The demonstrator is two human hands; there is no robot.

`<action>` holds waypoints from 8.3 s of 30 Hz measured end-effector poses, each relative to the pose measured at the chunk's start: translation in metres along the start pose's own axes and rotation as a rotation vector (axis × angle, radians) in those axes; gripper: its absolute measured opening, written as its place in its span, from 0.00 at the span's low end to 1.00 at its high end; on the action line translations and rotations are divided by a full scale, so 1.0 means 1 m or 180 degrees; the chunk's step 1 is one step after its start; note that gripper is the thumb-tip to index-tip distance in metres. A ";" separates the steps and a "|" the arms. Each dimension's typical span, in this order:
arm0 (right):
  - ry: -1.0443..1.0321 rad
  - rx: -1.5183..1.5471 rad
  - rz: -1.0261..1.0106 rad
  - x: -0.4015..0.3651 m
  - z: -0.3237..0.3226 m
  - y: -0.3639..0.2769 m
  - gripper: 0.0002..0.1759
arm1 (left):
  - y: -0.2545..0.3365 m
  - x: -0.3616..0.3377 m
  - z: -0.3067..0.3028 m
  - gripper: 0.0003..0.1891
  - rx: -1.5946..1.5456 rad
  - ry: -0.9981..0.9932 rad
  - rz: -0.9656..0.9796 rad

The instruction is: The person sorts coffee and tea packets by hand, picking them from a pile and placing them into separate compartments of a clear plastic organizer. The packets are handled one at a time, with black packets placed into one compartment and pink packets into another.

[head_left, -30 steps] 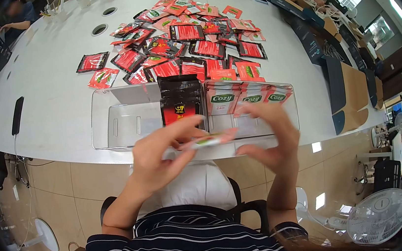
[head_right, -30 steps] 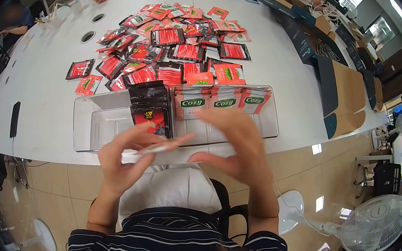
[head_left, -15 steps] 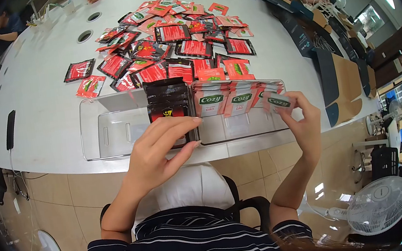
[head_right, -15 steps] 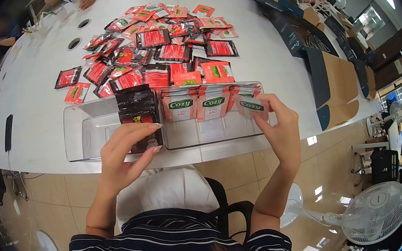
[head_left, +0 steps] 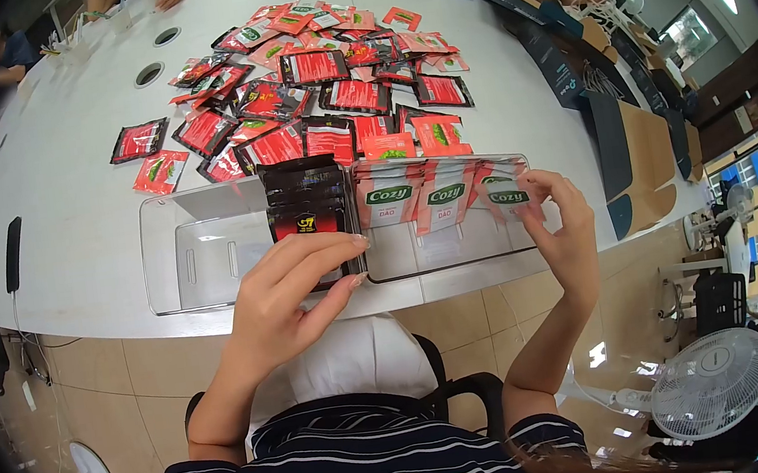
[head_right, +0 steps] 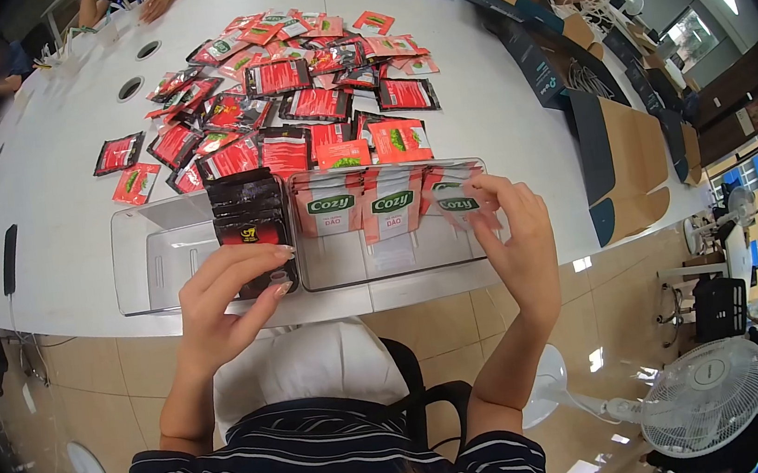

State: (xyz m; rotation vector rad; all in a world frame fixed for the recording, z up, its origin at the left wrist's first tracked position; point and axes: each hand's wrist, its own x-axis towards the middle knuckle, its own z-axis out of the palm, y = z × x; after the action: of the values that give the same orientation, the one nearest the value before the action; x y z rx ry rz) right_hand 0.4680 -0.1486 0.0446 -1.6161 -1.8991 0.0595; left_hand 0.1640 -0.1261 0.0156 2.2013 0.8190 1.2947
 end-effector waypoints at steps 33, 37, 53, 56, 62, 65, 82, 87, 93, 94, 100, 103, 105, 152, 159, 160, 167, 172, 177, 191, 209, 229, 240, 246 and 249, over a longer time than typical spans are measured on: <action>-0.0025 -0.1012 -0.0677 0.021 0.017 0.010 0.41 | -0.025 0.088 0.090 0.45 0.2404 -0.1455 0.0585; -0.0128 -0.0978 -0.0590 0.021 0.016 0.012 0.42 | -0.034 0.101 0.085 0.47 0.2522 -0.1903 0.0763; 0.0069 -0.0533 -0.0782 0.022 0.017 0.004 0.41 | -0.042 0.104 0.075 0.50 0.2222 -0.1893 0.1013; 0.0041 -0.0587 -0.0860 0.026 0.024 0.004 0.41 | -0.039 0.106 0.072 0.53 0.2218 -0.1995 0.0906; -0.0064 -0.0631 -0.0906 0.031 0.027 0.000 0.40 | -0.025 0.109 0.057 0.60 0.2194 -0.2287 0.0683; -0.0066 -0.0618 -0.0896 0.030 0.027 -0.002 0.40 | -0.026 0.111 0.055 0.61 0.2272 -0.2472 0.0573; 0.0291 0.0112 -0.0588 0.029 0.020 -0.001 0.32 | -0.027 0.112 0.035 0.42 0.1950 -0.1775 0.0849; 0.0771 0.1016 -0.0021 0.012 0.016 0.032 0.20 | -0.036 0.129 0.002 0.27 0.1975 -0.1344 0.0618; 0.1121 0.1423 0.0622 -0.008 0.040 0.072 0.34 | -0.087 0.163 -0.022 0.18 0.1879 -0.1960 -0.0138; 0.1204 0.1470 0.0719 -0.009 0.045 0.077 0.34 | -0.098 0.166 -0.020 0.19 0.1815 -0.2071 -0.0038; 0.1245 0.1863 0.1407 -0.012 0.053 0.088 0.35 | -0.153 0.185 0.014 0.51 0.1442 -0.3317 -0.0664; 0.1266 0.1791 0.1430 -0.013 0.053 0.087 0.34 | -0.159 0.187 0.026 0.64 0.1508 -0.3408 -0.0181; 0.1295 0.1810 0.1497 -0.013 0.053 0.086 0.35 | -0.152 0.192 0.031 0.66 0.1828 -0.3458 -0.0206; 0.5854 -0.2066 -0.1007 -0.147 -0.129 -0.032 0.43 | -0.130 0.212 -0.021 0.37 0.1342 -0.1715 -0.0020; 0.5955 -0.2271 -0.0864 -0.140 -0.116 -0.042 0.42 | -0.094 0.178 -0.060 0.20 0.0037 0.0183 0.0101; 0.5957 -0.2215 -0.0956 -0.138 -0.116 -0.043 0.41 | -0.090 0.170 -0.069 0.20 -0.0035 0.0427 0.0398; 0.5693 -0.1031 -0.0872 -0.088 -0.062 -0.061 0.47 | -0.048 0.045 -0.138 0.19 -0.0286 0.1671 0.0002; 0.3154 0.0611 -0.1966 -0.081 0.073 -0.086 0.43 | -0.061 -0.024 -0.149 0.16 -0.0235 0.2421 -0.0382; 0.0762 0.0972 -0.2135 -0.069 0.186 -0.166 0.21 | -0.088 -0.035 -0.159 0.15 -0.0413 0.2595 -0.1086; 0.1340 -0.0162 -0.2015 -0.085 0.260 -0.158 0.19 | -0.254 0.023 -0.216 0.17 0.0241 0.0574 -0.2593; 0.0638 0.1606 -0.1972 -0.083 0.192 -0.172 0.14 | -0.081 -0.020 -0.172 0.06 0.0484 0.2259 -0.0203; 0.0011 0.4561 0.0554 -0.001 0.106 -0.161 0.36 | -0.029 -0.066 -0.081 0.09 0.0992 0.1615 0.1482; 0.1458 0.3711 0.0669 -0.002 0.099 -0.135 0.12 | -0.091 -0.082 -0.099 0.15 -0.0430 0.3180 -0.0890; 0.1172 0.3918 0.0688 0.010 0.091 -0.133 0.27 | -0.101 -0.081 -0.107 0.17 -0.1233 0.3758 -0.1481; 0.0889 0.3667 0.0410 0.018 0.094 -0.138 0.33 | -0.096 -0.080 -0.105 0.16 -0.1242 0.3669 -0.1441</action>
State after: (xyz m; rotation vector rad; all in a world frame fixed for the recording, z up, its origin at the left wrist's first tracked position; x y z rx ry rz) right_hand 0.3014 -0.1319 0.0358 -0.8556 -1.1314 0.7799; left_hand 0.0150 -0.1030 -0.0478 0.7570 1.1941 2.1854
